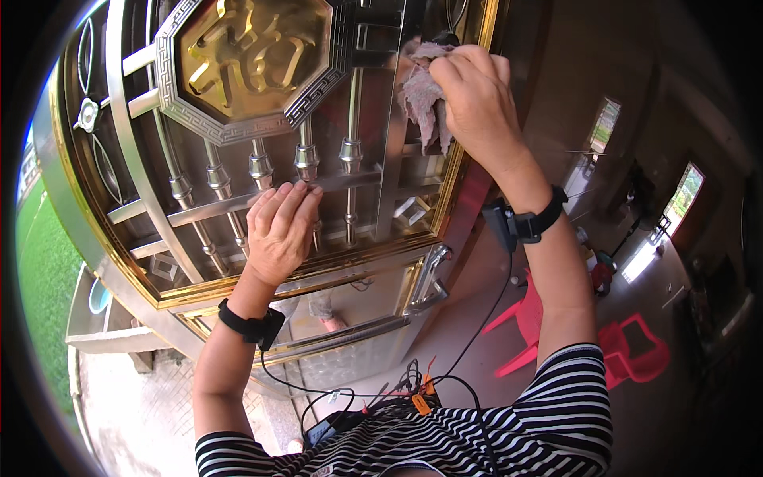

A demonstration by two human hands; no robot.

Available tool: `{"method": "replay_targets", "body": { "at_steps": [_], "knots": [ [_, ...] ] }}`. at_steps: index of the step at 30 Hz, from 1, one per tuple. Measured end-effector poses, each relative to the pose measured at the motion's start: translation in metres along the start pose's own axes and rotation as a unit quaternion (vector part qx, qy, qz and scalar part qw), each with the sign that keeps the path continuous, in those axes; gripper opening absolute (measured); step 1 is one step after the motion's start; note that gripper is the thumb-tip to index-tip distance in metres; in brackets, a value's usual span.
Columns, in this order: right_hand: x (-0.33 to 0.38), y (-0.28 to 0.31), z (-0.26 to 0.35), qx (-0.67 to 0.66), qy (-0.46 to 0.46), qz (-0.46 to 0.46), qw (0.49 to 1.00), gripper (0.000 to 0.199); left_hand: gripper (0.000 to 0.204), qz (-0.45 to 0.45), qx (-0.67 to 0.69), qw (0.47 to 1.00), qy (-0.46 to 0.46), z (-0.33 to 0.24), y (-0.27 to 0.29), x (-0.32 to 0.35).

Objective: The person wipes the various metallic components and glass panels of a decorative door with a cloth, including the frames, handles, and small hexagonal elements.

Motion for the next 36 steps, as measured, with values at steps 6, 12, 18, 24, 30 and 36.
{"method": "replay_targets", "body": {
  "at_steps": [6, 12, 18, 24, 30, 36],
  "knots": [
    [0.029, -0.005, 0.031, -0.015, 0.031, 0.060, 0.998, 0.011, 0.045, 0.004, -0.029, 1.000, 0.005, 0.001, -0.004, 0.002],
    [0.086, -0.005, 0.043, -0.080, -0.010, 0.054, 0.995, 0.009, 0.046, 0.005, -0.018, 1.000, 0.010, -0.001, -0.003, 0.003],
    [0.035, 0.013, -0.016, -0.034, -0.156, -0.096, 0.983, 0.029, 0.045, 0.014, -0.024, 1.000, 0.013, -0.001, -0.002, 0.003],
    [0.039, -0.029, -0.004, -0.024, -0.218, -0.013, 0.976, 0.031, 0.045, 0.012, -0.027, 0.999, 0.014, -0.001, -0.005, 0.004],
    [0.096, -0.027, 0.044, -0.015, -0.157, 0.035, 0.987, 0.029, 0.046, 0.011, -0.015, 1.000, 0.017, -0.001, -0.004, 0.002],
    [0.135, -0.018, 0.074, -0.034, -0.098, 0.069, 0.992, 0.027, 0.046, 0.000, -0.020, 1.000, 0.014, -0.002, -0.002, 0.001]
  ]
}}
Point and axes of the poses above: each hand's wrist, its own x-axis away from the middle knuckle, its own y-axis out of the back of the hand, z = x × y, the point moved 8 cm from there along -x, towards the middle knuckle, and after that the axes turned 1 degree about -z, right-handed, at the moved point
